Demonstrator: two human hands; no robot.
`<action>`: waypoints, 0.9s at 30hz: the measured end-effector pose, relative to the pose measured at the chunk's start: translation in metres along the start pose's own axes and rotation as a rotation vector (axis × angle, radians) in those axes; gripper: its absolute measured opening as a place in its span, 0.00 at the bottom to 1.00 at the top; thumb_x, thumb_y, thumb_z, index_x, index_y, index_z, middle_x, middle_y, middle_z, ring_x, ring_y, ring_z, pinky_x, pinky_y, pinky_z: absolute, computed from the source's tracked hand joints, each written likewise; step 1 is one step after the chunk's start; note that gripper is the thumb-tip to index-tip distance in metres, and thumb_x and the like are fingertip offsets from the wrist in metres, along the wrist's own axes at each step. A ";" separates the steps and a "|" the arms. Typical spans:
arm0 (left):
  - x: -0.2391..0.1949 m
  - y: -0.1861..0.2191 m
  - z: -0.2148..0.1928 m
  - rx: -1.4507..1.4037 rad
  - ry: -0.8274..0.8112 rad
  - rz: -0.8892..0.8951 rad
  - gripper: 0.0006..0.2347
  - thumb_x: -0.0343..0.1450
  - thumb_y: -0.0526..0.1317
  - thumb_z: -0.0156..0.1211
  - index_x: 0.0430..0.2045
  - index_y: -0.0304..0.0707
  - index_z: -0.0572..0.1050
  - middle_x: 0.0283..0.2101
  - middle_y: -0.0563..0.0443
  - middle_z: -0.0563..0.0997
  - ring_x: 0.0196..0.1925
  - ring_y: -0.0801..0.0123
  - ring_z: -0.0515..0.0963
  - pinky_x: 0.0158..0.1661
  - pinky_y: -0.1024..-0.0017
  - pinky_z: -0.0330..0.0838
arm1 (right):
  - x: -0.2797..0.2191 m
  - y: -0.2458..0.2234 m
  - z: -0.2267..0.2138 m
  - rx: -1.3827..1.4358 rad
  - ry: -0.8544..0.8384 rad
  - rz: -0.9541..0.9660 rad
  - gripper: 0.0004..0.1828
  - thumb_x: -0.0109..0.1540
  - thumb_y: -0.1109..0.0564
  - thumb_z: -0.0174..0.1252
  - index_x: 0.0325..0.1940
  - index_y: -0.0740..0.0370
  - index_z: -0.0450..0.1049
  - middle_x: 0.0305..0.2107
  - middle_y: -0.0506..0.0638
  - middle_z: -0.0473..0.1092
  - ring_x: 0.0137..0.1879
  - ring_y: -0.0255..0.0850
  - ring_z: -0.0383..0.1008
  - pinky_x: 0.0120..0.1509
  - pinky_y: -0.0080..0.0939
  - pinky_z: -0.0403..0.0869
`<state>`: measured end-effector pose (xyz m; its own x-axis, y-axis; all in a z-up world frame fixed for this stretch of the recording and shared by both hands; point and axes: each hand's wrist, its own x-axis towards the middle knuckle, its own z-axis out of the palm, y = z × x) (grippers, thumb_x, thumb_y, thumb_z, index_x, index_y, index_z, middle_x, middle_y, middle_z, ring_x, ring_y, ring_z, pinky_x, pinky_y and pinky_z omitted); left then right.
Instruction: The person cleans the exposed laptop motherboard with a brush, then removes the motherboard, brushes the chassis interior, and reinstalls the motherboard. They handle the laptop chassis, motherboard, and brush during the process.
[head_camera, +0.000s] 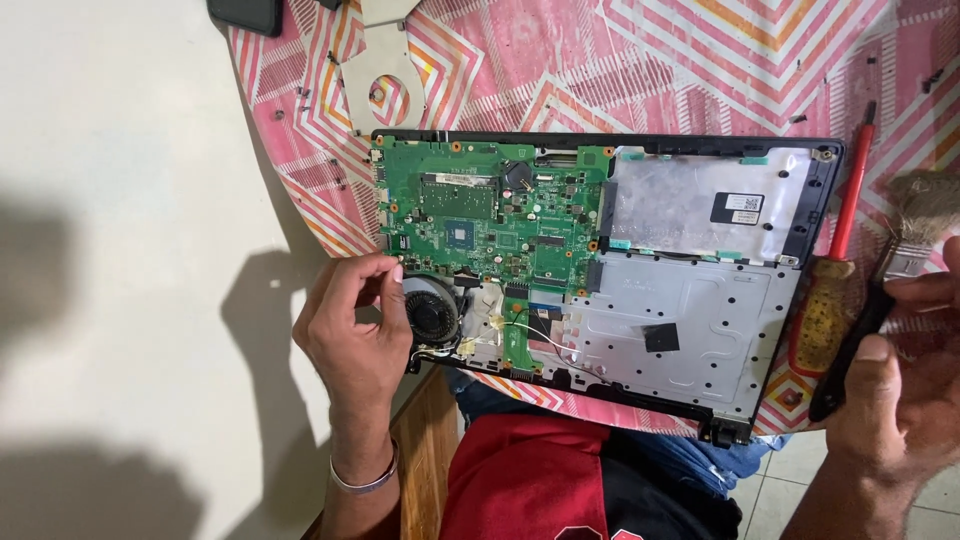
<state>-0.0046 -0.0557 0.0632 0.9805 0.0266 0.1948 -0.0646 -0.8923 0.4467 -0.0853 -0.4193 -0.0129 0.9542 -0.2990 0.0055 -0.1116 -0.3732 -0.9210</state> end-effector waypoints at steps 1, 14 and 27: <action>0.000 -0.001 0.000 -0.002 0.001 0.001 0.01 0.75 0.29 0.61 0.34 0.31 0.78 0.34 0.48 0.82 0.31 0.67 0.79 0.35 0.74 0.79 | 0.000 0.000 0.000 -0.001 0.001 -0.001 0.40 0.74 0.53 0.44 0.87 0.80 0.51 0.63 0.71 0.58 0.66 0.53 0.58 0.72 0.46 0.58; -0.003 -0.012 0.005 0.016 0.061 0.126 0.03 0.75 0.27 0.62 0.35 0.30 0.82 0.36 0.44 0.83 0.35 0.62 0.82 0.36 0.70 0.79 | 0.003 -0.001 0.003 0.006 0.044 -0.018 0.41 0.72 0.52 0.46 0.85 0.81 0.54 0.61 0.71 0.59 0.67 0.53 0.59 0.69 0.45 0.58; -0.004 -0.015 0.006 -0.051 0.074 0.142 0.04 0.76 0.28 0.61 0.36 0.28 0.82 0.38 0.41 0.83 0.38 0.59 0.83 0.42 0.66 0.81 | 0.004 0.003 0.001 -0.046 0.043 -0.047 0.41 0.71 0.52 0.46 0.84 0.83 0.56 0.59 0.72 0.60 0.64 0.54 0.60 0.65 0.45 0.59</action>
<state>-0.0062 -0.0446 0.0506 0.9446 -0.0638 0.3220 -0.2130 -0.8656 0.4532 -0.0820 -0.4210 -0.0159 0.9462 -0.3167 0.0662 -0.0801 -0.4275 -0.9004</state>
